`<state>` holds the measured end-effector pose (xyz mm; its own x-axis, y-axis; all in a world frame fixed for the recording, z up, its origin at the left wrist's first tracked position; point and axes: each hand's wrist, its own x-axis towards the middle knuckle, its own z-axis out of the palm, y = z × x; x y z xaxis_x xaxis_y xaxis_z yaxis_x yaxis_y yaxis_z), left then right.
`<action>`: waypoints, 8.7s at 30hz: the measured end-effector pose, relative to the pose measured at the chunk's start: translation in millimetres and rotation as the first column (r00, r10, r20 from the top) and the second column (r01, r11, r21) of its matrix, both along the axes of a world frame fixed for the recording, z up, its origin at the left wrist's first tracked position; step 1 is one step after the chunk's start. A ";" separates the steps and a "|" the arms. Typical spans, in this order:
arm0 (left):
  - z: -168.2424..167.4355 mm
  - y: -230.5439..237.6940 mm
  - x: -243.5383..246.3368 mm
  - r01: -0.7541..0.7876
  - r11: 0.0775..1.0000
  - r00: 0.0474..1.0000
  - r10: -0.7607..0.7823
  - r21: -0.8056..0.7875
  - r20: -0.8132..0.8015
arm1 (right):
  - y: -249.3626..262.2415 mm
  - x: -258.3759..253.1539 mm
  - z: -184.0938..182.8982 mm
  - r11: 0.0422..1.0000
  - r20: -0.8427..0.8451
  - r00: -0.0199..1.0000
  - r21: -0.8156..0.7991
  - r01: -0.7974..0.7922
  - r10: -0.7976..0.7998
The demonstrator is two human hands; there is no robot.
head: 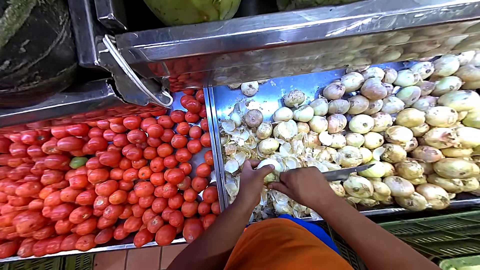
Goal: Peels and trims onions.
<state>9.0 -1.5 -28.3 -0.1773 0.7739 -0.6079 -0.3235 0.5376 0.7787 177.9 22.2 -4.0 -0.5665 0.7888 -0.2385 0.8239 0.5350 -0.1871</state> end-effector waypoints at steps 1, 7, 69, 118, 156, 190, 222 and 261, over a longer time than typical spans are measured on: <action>-3.4 0.1 1.8 -0.039 0.999 0.999 0.040 -0.003 0.020 | -3.9 0.9 -5.3 0.998 -0.024 1.000 0.061 -0.017 0.019; -22.8 -2.9 14.3 -0.126 0.981 0.980 0.147 -0.149 0.138 | -16.9 8.4 -14.5 0.997 0.026 0.996 0.003 -0.080 0.080; 18.3 9.9 -28.7 -0.087 0.994 0.940 0.062 0.059 0.337 | -2.6 19.4 -10.4 0.664 -0.418 0.573 -0.673 0.325 -0.704; 35.4 12.3 -35.9 0.658 0.599 0.713 -0.690 0.457 -0.123 | -23.3 37.8 6.9 0.858 -0.691 0.528 -0.487 0.164 -0.493; 15.0 -31.4 35.7 0.635 0.347 0.723 0.048 0.690 -0.689 | -33.0 41.9 16.4 0.727 -0.725 0.052 -0.685 0.041 -0.687; 5.9 5.4 14.4 0.739 0.389 0.488 0.253 0.550 -0.835 | -9.6 45.7 20.9 0.474 -0.477 -0.050 -0.879 0.057 -0.878; 25.8 -1.6 -18.8 -0.019 0.995 0.666 -0.063 0.102 0.744 | 2.4 40.4 22.7 0.782 -0.487 0.666 -0.575 0.241 -0.565; 21.6 1.3 -29.8 0.262 0.925 0.877 -0.347 0.275 0.332 | 5.7 32.4 49.1 0.667 -0.315 0.682 -0.664 0.339 -0.660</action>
